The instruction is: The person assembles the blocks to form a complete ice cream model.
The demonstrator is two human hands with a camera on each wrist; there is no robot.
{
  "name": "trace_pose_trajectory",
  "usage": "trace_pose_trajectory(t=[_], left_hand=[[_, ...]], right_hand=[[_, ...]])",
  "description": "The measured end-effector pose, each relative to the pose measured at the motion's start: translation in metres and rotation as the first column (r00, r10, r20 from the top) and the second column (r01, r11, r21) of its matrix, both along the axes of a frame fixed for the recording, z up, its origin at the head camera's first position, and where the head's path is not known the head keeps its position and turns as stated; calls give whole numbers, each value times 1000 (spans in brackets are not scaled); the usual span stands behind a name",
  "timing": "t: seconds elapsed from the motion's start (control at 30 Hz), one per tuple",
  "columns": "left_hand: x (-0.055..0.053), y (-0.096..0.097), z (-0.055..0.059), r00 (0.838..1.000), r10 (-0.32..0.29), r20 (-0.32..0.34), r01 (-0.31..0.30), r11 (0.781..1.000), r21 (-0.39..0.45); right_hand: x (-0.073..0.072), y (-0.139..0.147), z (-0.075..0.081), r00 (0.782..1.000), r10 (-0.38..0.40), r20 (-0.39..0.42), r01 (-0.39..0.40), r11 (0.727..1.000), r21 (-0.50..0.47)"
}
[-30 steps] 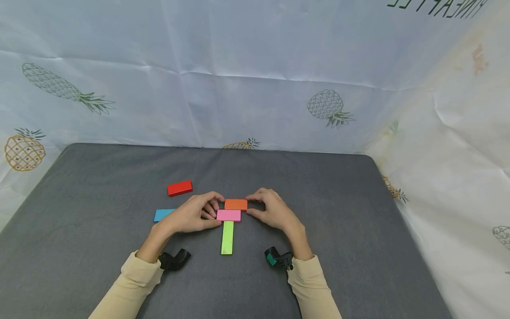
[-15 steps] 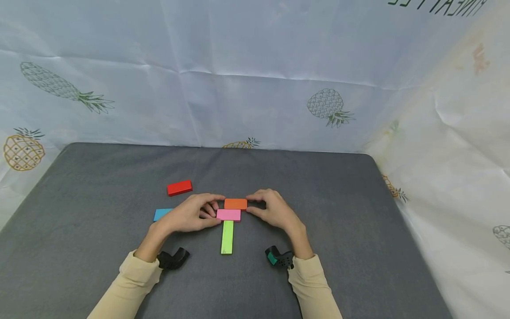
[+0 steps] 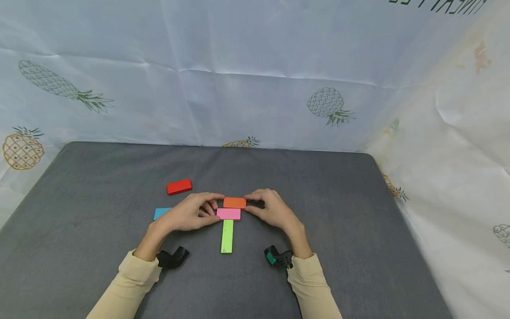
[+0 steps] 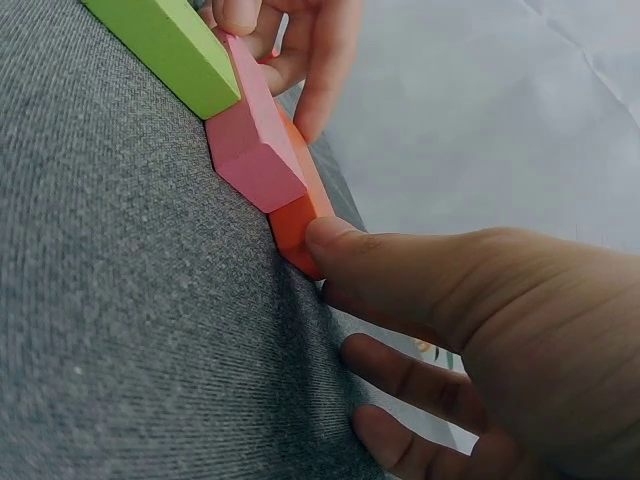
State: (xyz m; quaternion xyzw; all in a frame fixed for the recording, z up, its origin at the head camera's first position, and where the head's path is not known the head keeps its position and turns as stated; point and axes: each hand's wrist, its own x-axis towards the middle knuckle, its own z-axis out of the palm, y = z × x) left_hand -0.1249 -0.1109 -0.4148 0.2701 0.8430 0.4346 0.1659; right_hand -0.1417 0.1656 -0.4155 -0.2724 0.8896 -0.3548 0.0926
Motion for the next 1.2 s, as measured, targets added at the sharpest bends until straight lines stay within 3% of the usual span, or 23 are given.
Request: trace_pose_trajectory(t=[1.2], left_hand=[[-2,0,-1,999,28,37,-27,1000,-13]], right_hand=[[1,-9,-5,998,36,-51,-38,999,-32]])
